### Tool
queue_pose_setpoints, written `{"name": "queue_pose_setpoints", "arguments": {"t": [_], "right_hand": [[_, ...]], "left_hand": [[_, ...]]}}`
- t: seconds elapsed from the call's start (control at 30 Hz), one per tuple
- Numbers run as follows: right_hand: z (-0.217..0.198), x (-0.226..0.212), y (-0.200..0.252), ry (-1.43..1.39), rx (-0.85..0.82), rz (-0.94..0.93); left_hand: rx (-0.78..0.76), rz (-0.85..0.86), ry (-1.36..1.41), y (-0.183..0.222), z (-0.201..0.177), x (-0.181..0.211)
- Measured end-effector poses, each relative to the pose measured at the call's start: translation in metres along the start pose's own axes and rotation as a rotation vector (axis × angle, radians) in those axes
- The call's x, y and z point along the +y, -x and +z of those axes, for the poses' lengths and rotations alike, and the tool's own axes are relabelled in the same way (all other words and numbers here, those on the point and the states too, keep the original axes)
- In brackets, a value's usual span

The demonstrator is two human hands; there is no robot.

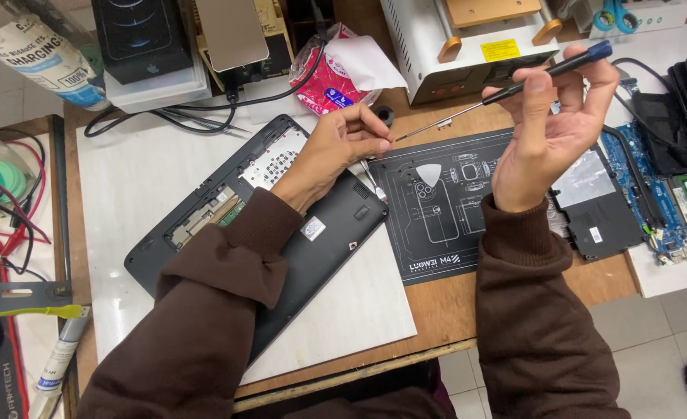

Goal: The person is securing the bottom casing of a laptop by tightening screws with a screwdriver and snapping the plastic panels into place.

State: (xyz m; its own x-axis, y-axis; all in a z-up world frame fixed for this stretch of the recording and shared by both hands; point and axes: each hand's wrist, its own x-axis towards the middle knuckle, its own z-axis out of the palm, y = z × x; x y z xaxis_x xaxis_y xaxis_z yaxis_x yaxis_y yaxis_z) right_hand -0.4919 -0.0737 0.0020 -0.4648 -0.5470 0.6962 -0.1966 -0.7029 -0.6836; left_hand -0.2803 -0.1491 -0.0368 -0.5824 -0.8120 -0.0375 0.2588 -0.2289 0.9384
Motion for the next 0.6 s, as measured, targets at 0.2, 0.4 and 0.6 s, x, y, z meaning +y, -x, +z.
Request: {"name": "queue_pose_setpoints", "arguments": {"t": [0.2,0.4,0.6], "right_hand": [[0.0031,-0.0017,0.0016,-0.009,-0.044,0.023],[0.0035,-0.0022,0.0018,-0.012,-0.060,0.016],[0.0028,-0.0003,0.0031,-0.011,-0.075,0.038]], "left_hand": [[-0.051,0.019,0.108,0.0040,-0.0001,0.0043],[-0.054,0.022,0.082,0.0060,-0.0011,0.0080],[-0.035,0.006,0.034,0.0073,-0.0014,0.0086]]}}
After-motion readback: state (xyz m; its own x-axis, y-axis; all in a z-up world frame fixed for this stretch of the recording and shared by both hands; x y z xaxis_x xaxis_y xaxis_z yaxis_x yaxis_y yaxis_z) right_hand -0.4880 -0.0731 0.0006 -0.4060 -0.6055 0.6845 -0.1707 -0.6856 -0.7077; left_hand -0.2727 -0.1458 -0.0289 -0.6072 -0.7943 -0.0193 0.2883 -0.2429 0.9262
